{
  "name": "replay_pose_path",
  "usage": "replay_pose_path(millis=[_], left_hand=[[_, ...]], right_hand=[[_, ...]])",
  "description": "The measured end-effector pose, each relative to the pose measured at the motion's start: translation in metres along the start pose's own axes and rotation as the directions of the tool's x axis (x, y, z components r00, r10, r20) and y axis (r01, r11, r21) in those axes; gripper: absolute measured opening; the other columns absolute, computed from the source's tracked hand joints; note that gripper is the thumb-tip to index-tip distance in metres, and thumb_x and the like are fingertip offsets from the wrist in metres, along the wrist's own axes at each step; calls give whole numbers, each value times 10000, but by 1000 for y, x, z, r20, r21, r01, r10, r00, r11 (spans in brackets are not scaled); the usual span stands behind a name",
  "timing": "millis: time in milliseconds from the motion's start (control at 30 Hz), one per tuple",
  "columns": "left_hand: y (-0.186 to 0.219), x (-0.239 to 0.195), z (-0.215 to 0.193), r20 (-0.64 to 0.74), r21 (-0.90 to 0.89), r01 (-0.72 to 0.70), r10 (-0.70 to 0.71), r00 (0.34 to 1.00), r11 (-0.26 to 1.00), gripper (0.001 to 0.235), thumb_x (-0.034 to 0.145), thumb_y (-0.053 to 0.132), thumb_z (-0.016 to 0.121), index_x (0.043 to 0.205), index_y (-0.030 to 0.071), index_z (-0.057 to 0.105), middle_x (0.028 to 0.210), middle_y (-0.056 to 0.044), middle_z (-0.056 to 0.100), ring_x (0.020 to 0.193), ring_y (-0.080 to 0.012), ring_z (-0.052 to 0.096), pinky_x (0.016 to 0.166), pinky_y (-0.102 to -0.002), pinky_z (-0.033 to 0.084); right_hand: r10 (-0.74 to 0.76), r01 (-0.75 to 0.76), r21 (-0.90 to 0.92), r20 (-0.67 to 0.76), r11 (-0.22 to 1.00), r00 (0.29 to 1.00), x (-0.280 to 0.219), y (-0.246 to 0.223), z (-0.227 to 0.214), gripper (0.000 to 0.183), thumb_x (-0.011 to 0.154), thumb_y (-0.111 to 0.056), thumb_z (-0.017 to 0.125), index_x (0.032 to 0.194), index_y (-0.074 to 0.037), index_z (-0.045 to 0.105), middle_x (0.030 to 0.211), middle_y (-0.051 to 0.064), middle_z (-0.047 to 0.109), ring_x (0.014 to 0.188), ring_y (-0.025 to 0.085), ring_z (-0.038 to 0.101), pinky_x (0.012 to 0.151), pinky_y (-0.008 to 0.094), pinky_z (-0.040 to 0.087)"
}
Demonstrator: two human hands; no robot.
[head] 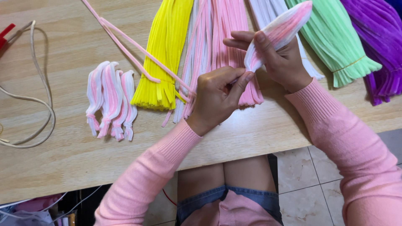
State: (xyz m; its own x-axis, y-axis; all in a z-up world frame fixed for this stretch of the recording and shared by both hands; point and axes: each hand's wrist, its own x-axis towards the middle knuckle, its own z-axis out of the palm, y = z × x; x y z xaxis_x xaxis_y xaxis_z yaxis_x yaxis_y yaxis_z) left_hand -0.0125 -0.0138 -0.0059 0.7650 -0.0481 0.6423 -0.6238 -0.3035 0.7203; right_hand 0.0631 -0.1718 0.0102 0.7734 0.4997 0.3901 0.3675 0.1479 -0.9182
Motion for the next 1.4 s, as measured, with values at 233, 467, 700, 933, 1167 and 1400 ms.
replay_pose_path(millis=[233,467,700,933,1167,1400], left_hand=[[-1,0,0,-2,-26,8,-8,1000,1000,159,1008,183,627,951,61,710,721,-22,633,619,-134,547,624,-305,447],[-12,2,-4,-55,17,75,-74,996,997,216,986,209,642,934,18,727,721,-58,683,601,-132,569,581,-311,455],[-31,4,-7,-117,153,90,-73,990,984,177,997,162,640,1093,36,718,1008,-116,721,909,-263,687,789,-381,566],[-36,4,-7,-94,226,87,-67,993,970,129,962,105,669,1043,53,755,1017,-73,750,985,-288,658,850,-406,552],[-17,10,-13,-74,105,96,-89,993,990,128,972,161,640,922,60,701,842,-70,673,855,-256,631,809,-377,480],[-14,4,-9,16,-33,241,-241,970,970,110,964,146,677,922,66,739,829,-37,695,801,-148,600,718,-297,488]], right_hand=[[205,-188,205,-66,961,977,2,-4,1,731,1001,-538,456,1295,128,526,1366,277,610,1230,435,691,1165,529,578],[335,-224,516,-132,827,933,12,-13,-12,887,746,-690,608,1303,-1,641,1261,204,714,1230,297,720,1091,463,628],[252,-194,595,-15,780,967,6,-11,-19,503,1010,-510,498,1181,-116,760,1482,36,622,1511,177,522,1314,414,388],[275,-212,647,4,732,961,4,-6,-25,418,1026,-398,498,1118,-100,777,1526,76,574,1539,206,478,1364,435,305],[198,-125,763,-4,634,980,9,-22,-22,660,962,-486,574,1342,49,652,1470,175,617,1448,272,571,1330,397,418],[109,-25,649,-89,761,990,-3,7,-34,409,941,-603,750,1228,-313,764,1320,-101,652,1481,167,541,1311,448,451]])
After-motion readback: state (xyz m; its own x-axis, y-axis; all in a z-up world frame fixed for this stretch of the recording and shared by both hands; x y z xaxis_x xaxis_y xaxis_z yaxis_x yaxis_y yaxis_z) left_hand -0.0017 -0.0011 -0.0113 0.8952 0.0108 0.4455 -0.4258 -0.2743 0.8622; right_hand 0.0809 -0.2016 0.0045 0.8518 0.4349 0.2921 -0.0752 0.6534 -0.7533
